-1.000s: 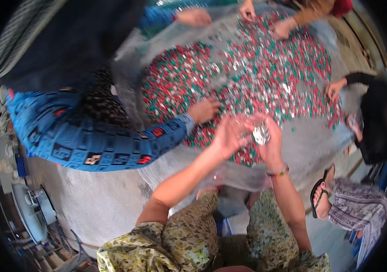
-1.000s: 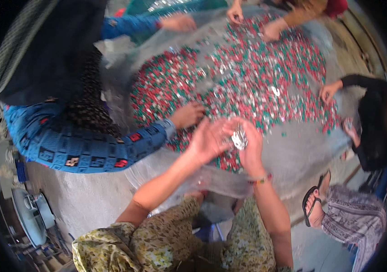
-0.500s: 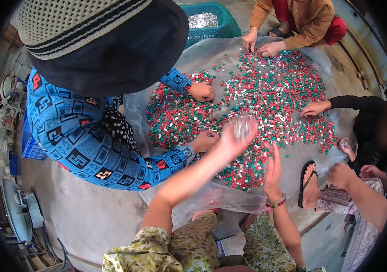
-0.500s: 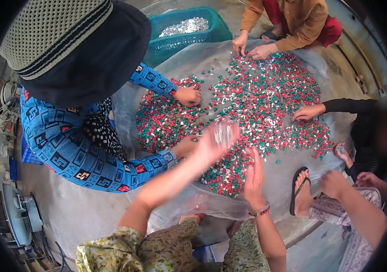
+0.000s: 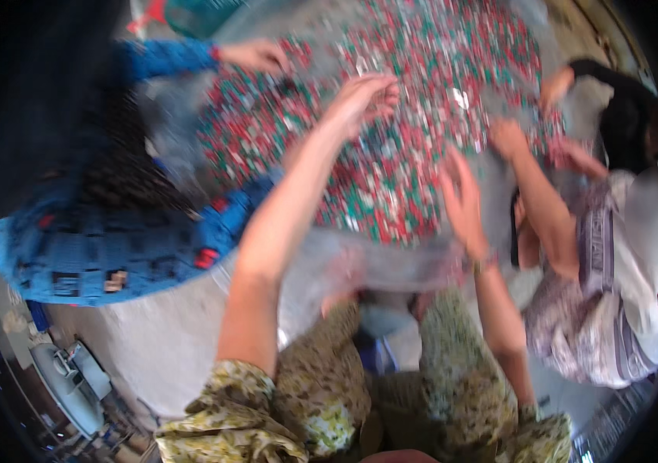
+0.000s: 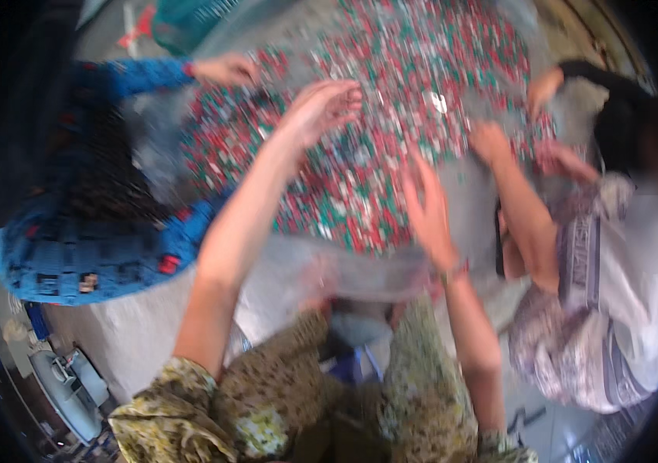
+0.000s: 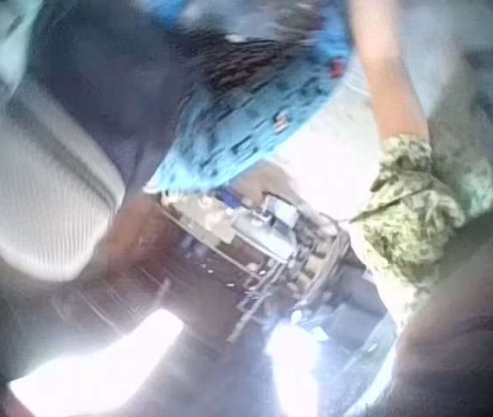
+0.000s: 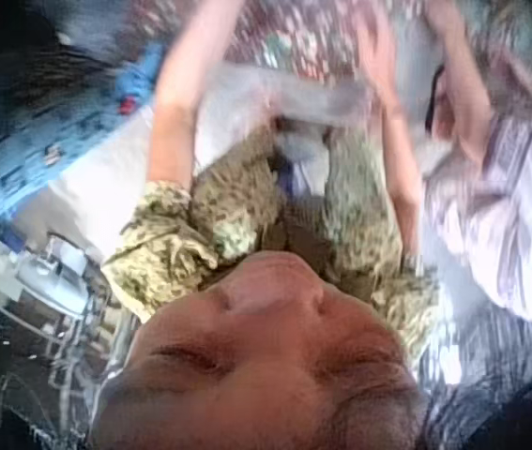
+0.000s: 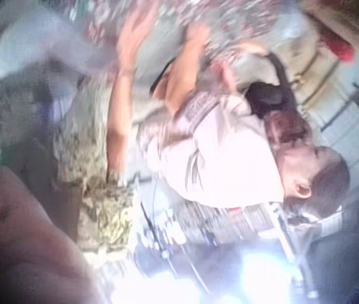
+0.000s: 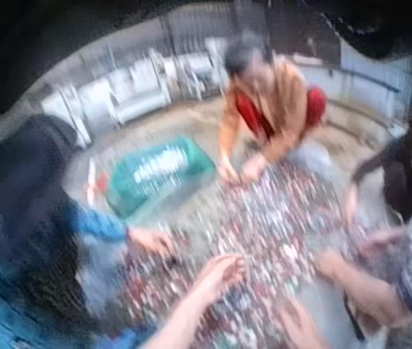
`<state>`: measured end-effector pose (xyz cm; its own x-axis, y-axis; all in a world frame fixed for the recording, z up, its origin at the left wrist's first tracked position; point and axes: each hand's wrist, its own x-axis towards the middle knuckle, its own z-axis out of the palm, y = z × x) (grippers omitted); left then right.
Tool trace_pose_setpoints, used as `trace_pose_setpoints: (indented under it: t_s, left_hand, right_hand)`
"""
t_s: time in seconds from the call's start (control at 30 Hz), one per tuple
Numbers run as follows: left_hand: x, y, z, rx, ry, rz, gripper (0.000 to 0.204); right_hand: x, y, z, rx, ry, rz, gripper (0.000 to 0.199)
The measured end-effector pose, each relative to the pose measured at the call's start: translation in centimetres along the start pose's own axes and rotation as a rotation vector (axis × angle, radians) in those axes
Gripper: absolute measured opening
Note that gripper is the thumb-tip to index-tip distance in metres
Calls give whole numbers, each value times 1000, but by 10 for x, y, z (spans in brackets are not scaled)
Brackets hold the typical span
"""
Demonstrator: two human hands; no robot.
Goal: The person sits at a table and sorts small red, green, and white plastic components by hand, picking them from a large pile and placing them into a nearby basket. Other workers are also sorting the same components at the same table.
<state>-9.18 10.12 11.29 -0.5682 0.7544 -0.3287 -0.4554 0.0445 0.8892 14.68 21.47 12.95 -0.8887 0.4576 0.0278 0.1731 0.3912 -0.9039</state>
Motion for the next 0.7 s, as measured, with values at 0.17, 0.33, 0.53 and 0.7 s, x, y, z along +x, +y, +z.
trace_pose_setpoints:
  t_s: [0.17,0.33,0.53,0.7]
  left_hand:
    - [15,-73,32,1489,-142,211,52]
    - [-29,-123,17,1583,-130,279,54]
    - [-74,-130,-22,1397,-162,22,23]
    - [-96,-114,-41,751,145,-104,6]
  right_hand:
    - [58,84,4,-623,-278,161,63]
    - [63,64,41,-896,-476,103,72]
    - [37,83,49,-829,-573,67,47]
    - [15,96,44,-668,-486,72,31]
